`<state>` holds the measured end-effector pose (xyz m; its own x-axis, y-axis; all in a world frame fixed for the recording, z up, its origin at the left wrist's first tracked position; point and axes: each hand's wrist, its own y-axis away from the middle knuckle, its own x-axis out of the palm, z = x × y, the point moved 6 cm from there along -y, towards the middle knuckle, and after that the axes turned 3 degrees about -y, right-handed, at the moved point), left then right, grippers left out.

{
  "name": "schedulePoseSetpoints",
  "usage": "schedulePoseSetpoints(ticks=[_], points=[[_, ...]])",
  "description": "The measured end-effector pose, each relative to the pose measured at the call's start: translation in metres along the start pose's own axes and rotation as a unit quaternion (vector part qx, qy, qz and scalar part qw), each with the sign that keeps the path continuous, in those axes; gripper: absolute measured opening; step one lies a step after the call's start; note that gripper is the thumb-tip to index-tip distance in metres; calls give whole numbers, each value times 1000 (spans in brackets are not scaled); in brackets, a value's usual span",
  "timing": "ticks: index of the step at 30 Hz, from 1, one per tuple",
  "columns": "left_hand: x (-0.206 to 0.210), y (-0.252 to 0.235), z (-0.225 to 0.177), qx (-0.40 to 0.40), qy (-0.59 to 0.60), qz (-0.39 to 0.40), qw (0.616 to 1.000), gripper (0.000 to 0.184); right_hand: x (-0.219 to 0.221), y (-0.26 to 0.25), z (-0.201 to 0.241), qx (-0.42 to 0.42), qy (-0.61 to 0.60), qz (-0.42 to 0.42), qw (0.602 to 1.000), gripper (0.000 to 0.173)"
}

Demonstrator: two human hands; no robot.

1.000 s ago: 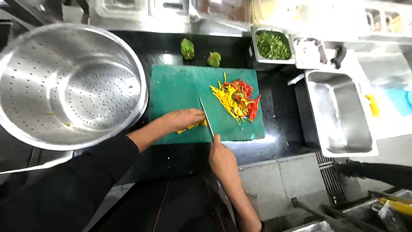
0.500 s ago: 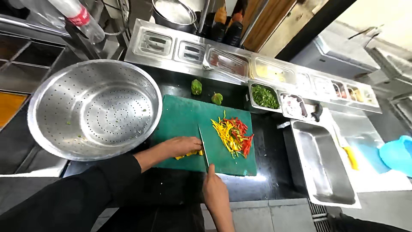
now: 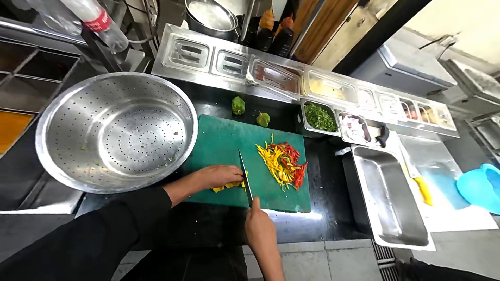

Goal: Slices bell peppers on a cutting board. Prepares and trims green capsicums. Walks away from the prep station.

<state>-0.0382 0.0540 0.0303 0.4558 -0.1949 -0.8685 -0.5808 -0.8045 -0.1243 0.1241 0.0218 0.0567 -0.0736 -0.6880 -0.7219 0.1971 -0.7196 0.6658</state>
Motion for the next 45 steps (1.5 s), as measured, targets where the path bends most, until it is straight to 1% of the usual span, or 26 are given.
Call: schedulePoseSetpoints(ticks=[4,6,8,11,15,17,19,22,25,27,30,32,35,37,39,41,43,45], points=[[0,2,-1,8,-6,-14,1000,21,4,-16,9,-5,6,-7,1000,42],[0,1,-2,17,-15,-15,1000,19,-1,-9,8,-7,7,-1,1000,43],[0,2,2,35,-27,-40,998,17,-2,-4,6,-11,-3,0,1000,42],[6,6,4,55,-20,-69,996,14,3,-17,14,-13,-3,-3,1000,41],[8,7,8,59,-11,-80,995,13,-1,-5,10,-15,3,-2,1000,42],[9,8,12,73,11,-89,993,14,5,-11,11,-14,-3,-6,1000,41],[10,7,12,80,25,-78,993,13,5,-16,12,-11,2,-4,1000,40],[4,6,7,87,8,-83,993,13,3,-4,8,-7,0,5,1000,41],[4,10,6,82,10,-100,992,15,11,-11,12,0,-1,-1,1000,41],[6,8,7,82,17,-96,992,15,7,-11,13,0,5,3,1000,40],[4,8,11,70,29,-63,995,14,3,-2,12,-1,7,11,1000,40],[5,8,11,61,41,-51,996,14,9,-11,14,-2,2,10,1000,41],[6,9,6,56,28,-51,997,13,5,-9,15,-11,3,7,1000,39],[-1,9,5,59,8,-69,996,13,3,-3,15,-13,2,7,1000,40],[1,12,6,56,11,-72,996,14,10,-10,18,-7,-6,1,1000,40],[2,11,7,59,22,-58,996,14,8,-15,22,-5,-4,-1,1000,39],[3,13,5,56,21,-28,998,14,5,-5,19,-6,-6,8,1000,42],[1,14,8,49,4,-27,998,16,5,-3,18,-5,-9,10,1000,42]])
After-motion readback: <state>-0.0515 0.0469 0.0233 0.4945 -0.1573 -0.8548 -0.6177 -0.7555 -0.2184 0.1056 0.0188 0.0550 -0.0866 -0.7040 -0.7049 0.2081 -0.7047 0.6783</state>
